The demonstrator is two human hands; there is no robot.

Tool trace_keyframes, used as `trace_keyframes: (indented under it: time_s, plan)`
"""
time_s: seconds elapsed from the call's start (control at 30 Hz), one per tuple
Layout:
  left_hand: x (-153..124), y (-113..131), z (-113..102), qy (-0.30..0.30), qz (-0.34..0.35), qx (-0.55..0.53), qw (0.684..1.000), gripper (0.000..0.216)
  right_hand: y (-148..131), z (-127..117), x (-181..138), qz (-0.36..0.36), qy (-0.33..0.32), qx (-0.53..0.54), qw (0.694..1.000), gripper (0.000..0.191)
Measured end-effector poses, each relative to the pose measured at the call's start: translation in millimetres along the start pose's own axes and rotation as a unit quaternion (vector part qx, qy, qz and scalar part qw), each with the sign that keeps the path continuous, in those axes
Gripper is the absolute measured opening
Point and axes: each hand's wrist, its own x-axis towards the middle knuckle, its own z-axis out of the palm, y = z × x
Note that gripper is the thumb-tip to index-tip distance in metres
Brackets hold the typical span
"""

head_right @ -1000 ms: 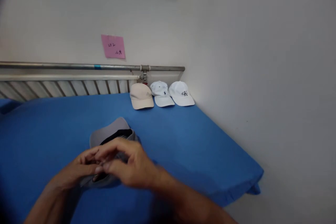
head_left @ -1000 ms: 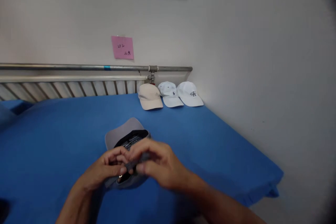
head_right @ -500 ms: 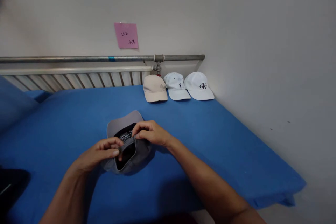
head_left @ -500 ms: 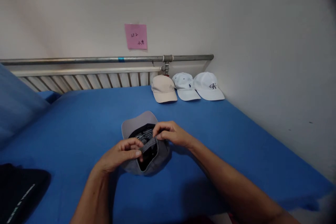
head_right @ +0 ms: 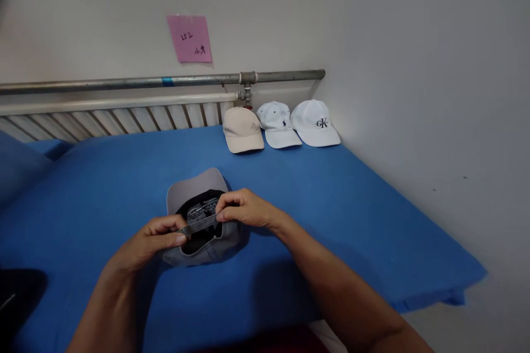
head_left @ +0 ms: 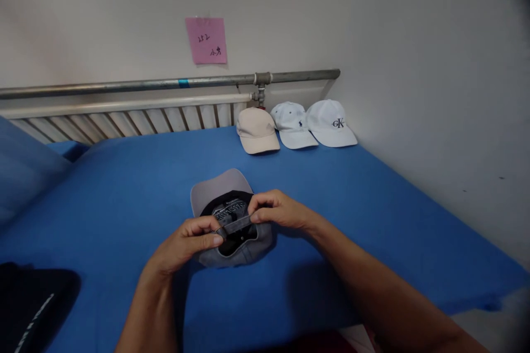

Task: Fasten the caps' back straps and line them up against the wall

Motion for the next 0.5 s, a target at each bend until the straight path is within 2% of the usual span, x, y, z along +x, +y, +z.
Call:
trace_keyframes:
  time_s: [0.2,0.3,0.37,0.5]
  plan:
    - [-6,4,-5,-0.029,0.022,0.015,0.999,0.019,-5,0,-4,0.013,-0.017,0.060,0.998,0.002]
    - [-11,6,-13,-0.054,0.027,0.009,0.998,0.036,-4,-4,-6,-0.009,0.009,0.109,0.994,0.006]
    - [-13,6,-19,-0.048,0.033,0.032,0.998,0.045,-1,-8,-6,-0.023,0.025,0.154,0.988,0.007]
    - [-6,6,-22,0.000,0.051,0.168,0.985,0.044,3,-16,-7,-0.059,0.041,0.246,0.967,0.006]
